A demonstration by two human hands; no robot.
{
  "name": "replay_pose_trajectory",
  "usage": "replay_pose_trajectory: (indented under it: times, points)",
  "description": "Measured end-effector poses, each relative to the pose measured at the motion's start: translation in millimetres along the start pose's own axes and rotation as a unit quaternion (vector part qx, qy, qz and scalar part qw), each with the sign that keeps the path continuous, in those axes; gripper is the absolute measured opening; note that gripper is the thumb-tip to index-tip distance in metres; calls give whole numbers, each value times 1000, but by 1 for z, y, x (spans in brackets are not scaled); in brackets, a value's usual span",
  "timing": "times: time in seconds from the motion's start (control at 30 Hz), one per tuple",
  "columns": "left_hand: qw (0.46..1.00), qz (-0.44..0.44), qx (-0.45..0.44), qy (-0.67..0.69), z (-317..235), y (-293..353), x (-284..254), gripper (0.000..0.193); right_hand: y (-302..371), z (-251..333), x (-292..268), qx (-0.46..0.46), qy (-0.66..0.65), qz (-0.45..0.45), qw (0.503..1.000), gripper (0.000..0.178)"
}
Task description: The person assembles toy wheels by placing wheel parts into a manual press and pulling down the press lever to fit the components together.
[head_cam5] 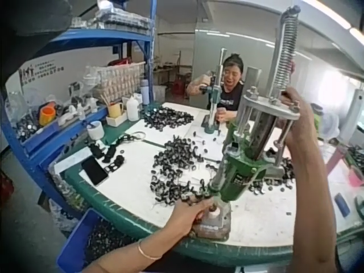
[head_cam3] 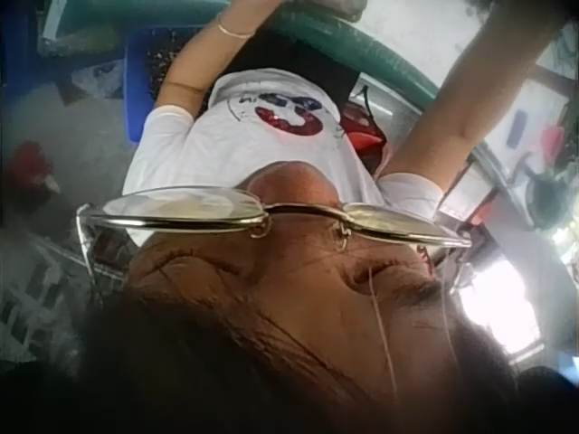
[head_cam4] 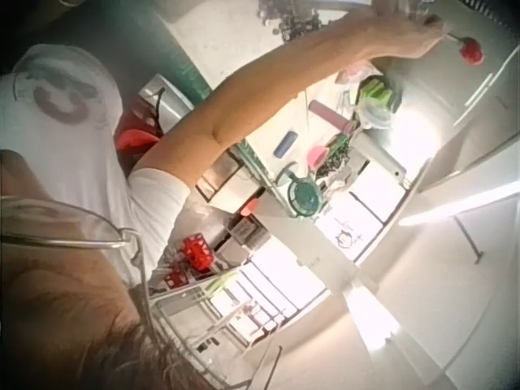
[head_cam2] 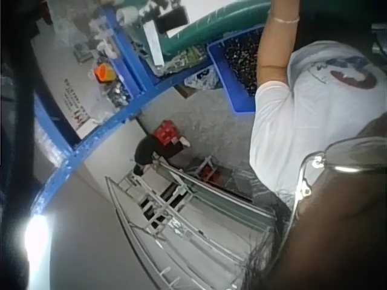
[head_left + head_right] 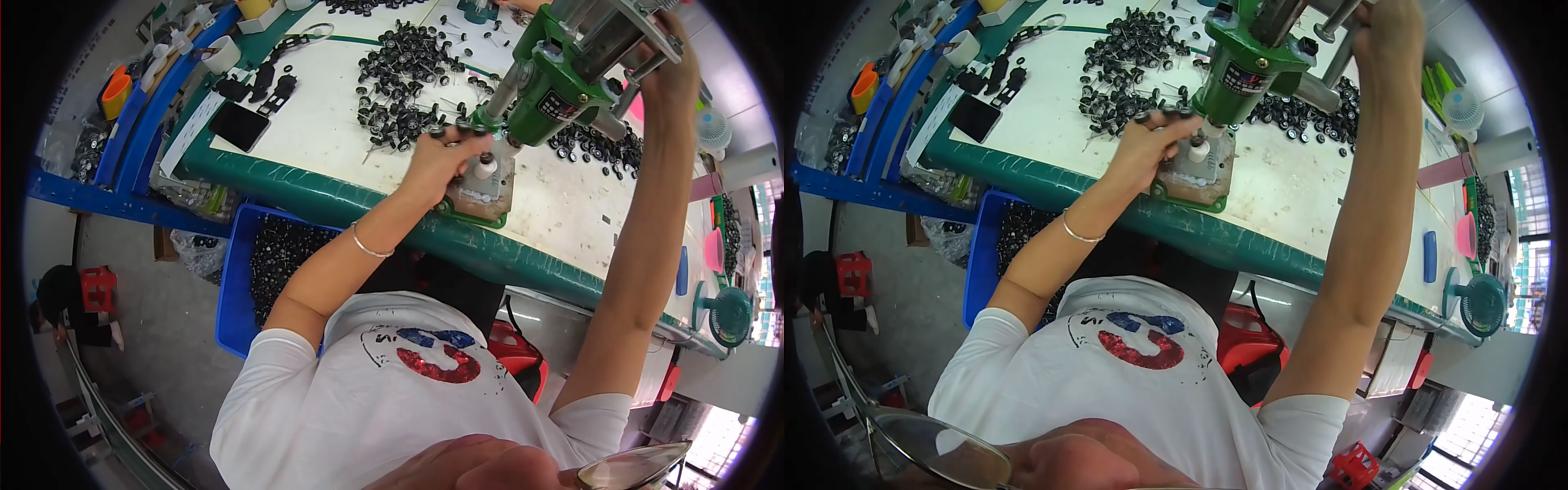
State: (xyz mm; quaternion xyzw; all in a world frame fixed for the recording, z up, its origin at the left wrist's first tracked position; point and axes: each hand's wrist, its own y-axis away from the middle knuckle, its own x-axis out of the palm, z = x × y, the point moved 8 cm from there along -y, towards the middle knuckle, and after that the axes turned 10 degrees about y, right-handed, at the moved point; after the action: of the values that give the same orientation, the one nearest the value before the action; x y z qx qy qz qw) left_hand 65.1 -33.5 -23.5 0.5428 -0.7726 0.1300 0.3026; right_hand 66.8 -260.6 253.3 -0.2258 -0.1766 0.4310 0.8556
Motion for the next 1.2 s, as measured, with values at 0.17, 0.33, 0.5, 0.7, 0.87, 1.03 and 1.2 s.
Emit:
replay_pose_trajectory:
  times: [0.17,0.33,0.5,0.7,0.87,1.03,1.2]
  points:
    - [998,2,-34,54,-15,0,-39,19,1,-36,-15,37,-117,142,982,20]
    - [969,-39,-17,-242,-35,9,-84,26,66,-85,-41,131,25,-26,991,29]
    - [900,-5,39,-433,-29,-5,-69,24,130,-184,-97,187,345,133,910,21]
    - [726,-47,228,-648,-44,6,-31,20,166,-204,-88,40,531,153,833,27]
    - [712,-36,219,-666,-42,2,-33,21,158,-212,-107,44,574,92,813,23]
    - [881,4,190,-432,-45,-1,-49,16,153,-208,-105,21,562,119,818,16]
    - [996,1,35,-81,-25,4,-48,16,178,-169,-56,138,236,134,953,19]
